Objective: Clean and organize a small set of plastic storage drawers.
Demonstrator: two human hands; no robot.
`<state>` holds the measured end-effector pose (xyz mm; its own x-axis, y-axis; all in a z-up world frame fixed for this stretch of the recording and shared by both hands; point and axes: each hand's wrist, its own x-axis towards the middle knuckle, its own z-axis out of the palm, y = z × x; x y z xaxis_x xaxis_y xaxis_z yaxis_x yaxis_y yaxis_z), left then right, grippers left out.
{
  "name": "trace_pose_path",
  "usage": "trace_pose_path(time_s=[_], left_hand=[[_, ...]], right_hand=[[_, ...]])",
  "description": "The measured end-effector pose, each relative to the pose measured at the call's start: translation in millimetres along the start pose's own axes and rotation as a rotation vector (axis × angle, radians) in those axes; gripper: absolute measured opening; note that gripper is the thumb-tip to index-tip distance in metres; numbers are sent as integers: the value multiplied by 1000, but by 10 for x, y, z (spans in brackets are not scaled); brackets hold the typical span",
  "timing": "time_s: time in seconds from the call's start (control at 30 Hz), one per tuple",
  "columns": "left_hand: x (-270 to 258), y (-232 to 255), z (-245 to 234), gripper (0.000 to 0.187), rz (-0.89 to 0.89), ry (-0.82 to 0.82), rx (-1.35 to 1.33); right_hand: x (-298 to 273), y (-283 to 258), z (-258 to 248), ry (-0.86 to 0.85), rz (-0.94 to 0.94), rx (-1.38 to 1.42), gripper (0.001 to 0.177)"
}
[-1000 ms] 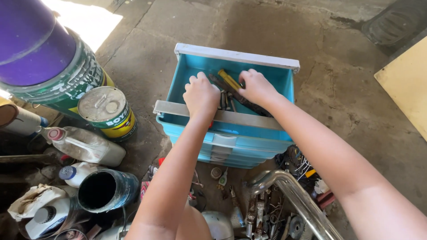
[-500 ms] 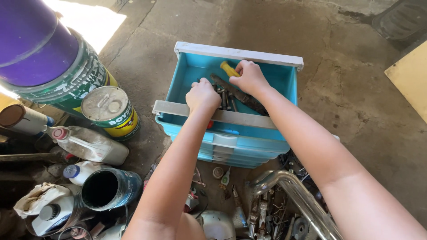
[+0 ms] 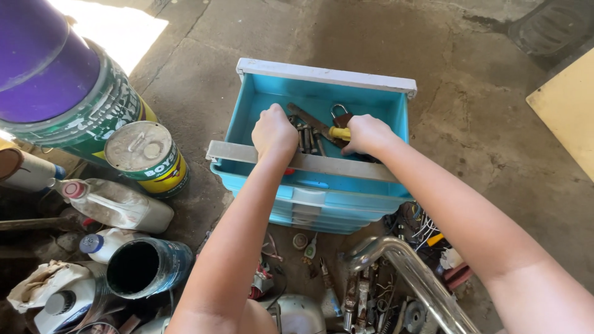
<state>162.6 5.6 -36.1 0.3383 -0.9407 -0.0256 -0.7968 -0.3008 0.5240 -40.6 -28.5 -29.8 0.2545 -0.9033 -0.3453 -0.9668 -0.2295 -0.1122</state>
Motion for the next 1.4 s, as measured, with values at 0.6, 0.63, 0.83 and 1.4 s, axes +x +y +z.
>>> trace_pose_path(time_s=[0.6, 0.63, 0.83, 1.4], left_hand=[[8, -58, -131, 28, 102, 340, -599], [52, -97, -103, 28, 112, 340, -599], [114, 172, 17, 31, 122, 344, -757], [-1496, 2351, 3194, 38, -104, -603, -1440]], right_hand=[[-317, 205, -141, 460, -278, 295, 34], [-385, 228, -186, 469, -275, 296, 34], [-679, 604, -301, 642, -179, 522, 46], [-1601, 2969, 1560, 827, 446, 952, 42]])
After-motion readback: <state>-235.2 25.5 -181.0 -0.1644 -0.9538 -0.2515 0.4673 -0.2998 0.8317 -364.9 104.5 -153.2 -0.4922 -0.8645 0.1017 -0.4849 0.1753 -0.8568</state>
